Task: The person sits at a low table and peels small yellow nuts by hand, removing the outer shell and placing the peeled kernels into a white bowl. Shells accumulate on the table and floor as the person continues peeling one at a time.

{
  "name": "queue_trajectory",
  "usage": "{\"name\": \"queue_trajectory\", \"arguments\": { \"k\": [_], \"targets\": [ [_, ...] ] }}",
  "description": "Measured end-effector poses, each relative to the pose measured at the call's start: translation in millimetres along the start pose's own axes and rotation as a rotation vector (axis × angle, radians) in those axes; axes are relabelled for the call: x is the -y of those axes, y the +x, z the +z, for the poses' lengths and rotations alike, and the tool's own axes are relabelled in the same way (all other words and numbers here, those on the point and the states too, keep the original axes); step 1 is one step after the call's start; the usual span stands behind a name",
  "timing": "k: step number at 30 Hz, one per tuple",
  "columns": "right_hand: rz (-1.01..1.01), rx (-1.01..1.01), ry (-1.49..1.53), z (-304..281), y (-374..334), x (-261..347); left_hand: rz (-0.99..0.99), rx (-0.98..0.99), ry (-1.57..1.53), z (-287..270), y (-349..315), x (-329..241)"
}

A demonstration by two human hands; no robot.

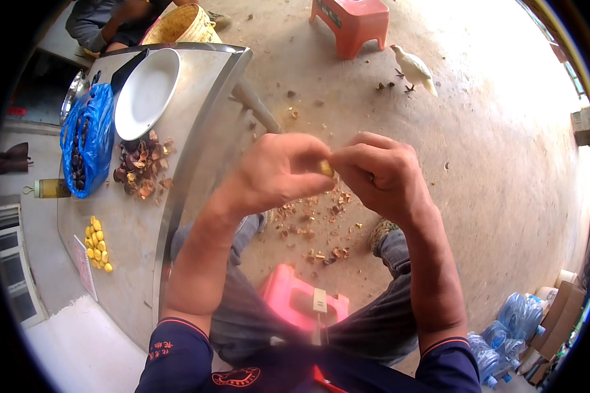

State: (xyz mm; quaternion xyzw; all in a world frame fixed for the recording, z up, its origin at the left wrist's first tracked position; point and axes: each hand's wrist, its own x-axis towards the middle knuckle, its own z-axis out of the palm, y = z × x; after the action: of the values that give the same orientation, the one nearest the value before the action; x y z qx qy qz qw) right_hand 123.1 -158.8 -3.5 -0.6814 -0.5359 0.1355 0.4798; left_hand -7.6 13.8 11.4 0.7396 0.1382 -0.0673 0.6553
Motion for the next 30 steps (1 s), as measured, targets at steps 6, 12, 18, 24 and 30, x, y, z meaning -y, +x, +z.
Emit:
{"name": "queue_trajectory", "arguments": {
  "k": [6, 12, 18, 24, 30],
  "targets": [
    [0.186, -0.061, -0.112, 5, 4, 3, 0.028, 0.012, 0.001, 4, 2, 0],
    [0.514, 0.032, 0.146, -3, 1, -9, 0.322, -0.15, 0.102, 2, -4, -2],
    [0.648, 0.212, 0.97, -7, 5, 14, 0.634, -0.261, 0.235, 5, 1, -2],
    [0.698, 0.279, 1.044, -4, 2, 5, 0.692, -0.317, 0.406, 10, 4, -2],
    [0.672, 0.304, 1.058, -6, 1, 7, 0.813, -0.309, 0.566, 7, 9, 5]
  ]
}}
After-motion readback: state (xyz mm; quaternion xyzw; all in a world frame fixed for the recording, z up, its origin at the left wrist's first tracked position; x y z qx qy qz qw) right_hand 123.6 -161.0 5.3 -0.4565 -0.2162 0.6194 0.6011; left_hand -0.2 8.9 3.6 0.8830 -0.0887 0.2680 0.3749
